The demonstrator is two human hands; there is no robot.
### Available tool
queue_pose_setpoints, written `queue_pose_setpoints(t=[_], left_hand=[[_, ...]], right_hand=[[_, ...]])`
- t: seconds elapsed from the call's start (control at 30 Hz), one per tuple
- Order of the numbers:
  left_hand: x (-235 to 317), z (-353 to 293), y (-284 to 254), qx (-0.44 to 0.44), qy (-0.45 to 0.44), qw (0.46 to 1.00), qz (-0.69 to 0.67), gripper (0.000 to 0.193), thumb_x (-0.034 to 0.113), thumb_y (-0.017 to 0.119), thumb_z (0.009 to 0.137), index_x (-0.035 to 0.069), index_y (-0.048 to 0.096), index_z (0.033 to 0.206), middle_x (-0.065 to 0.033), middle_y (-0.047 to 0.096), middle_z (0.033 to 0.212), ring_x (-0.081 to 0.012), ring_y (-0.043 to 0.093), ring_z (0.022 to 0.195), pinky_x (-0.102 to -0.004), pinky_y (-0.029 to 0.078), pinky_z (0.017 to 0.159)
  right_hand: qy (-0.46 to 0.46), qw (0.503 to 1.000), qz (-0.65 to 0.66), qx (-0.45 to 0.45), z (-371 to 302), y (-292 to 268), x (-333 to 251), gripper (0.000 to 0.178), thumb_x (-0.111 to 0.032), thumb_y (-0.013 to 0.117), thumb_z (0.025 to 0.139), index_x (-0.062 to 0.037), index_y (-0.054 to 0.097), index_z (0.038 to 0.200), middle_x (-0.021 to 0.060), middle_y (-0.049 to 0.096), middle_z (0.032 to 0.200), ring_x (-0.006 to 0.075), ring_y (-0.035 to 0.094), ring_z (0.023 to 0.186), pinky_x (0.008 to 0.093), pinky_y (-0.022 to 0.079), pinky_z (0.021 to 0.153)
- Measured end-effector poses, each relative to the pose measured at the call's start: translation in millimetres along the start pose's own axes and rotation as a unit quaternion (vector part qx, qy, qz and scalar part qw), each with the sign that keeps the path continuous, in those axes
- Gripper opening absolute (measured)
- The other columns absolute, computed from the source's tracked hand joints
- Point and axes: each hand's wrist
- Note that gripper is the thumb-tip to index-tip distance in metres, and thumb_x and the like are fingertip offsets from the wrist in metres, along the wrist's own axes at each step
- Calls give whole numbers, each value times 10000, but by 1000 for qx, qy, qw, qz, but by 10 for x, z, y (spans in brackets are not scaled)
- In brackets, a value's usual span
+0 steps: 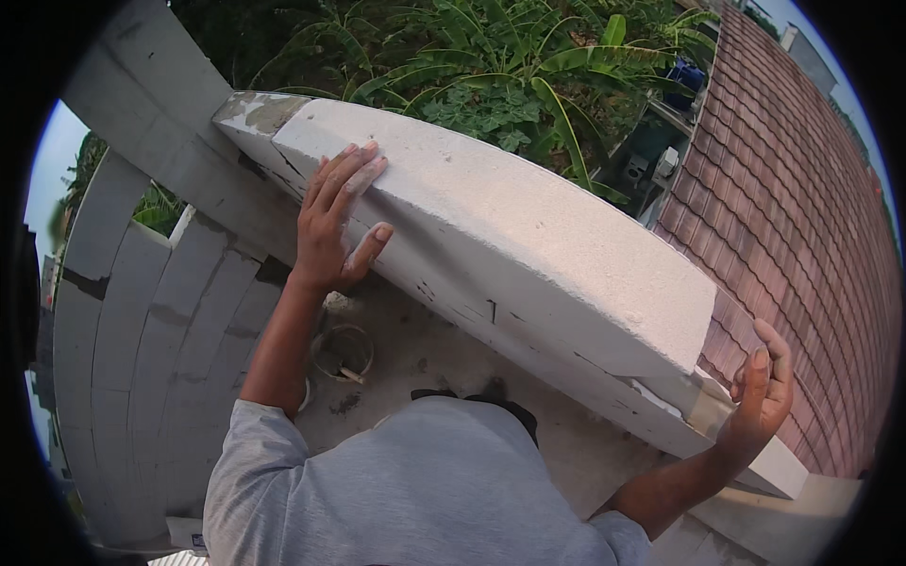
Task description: The person places white blocks onto a partially built wall, applies mortar with a trowel, and adjusts block positions. They also measure the wall with a tape measure and handle additional blocks from the floor.
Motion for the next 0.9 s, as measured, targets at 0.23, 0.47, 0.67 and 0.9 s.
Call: queue_pose_setpoints(t=[0.23,0.47,0.67,0.9], left_hand=[[-118,-346,-28,78,-46,995,-41,634,550,590,971,112,570,1428,-147,495,1529,-349,400,1477,-570,242,1249],[299,-873,188,133,-128,974,-134,710,487,620,971,109,441,1545,-219,257,1667,-378,205,1567,-596,159,1269],[746,-2533,630,-26,-365,917,-161,641,431,525,1043,54,403,1547,-234,175,1686,-402,229,1554,-589,231,1245],[2263,-4929,485,-259,-766,583,-77,656,521,450,1052,14,518,1463,-292,333,1610,-437,550,1321,-531,418,1118]], right_hand=[[-89,991,-47,-86,-149,43,321,375,-348,662,1006,-16,641,1181,-53,415,723,40,381,626,210,253,556],[15,706,340,-622,-738,1149,154,485,-386,694,941,28,587,1169,130,619,912,213,588,821,363,541,709],[122,595,193,-770,-1130,2284,276,575,-505,694,941,-45,568,1261,47,553,871,137,515,743,307,416,688],[185,477,242,-824,-1649,3352,768,402,-348,630,1001,6,581,1185,26,541,865,97,493,719,219,387,615]])
Point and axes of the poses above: each hand's wrist, its own z-axis towards the middle knuckle, its own y-axis out of the palm, x = y × z
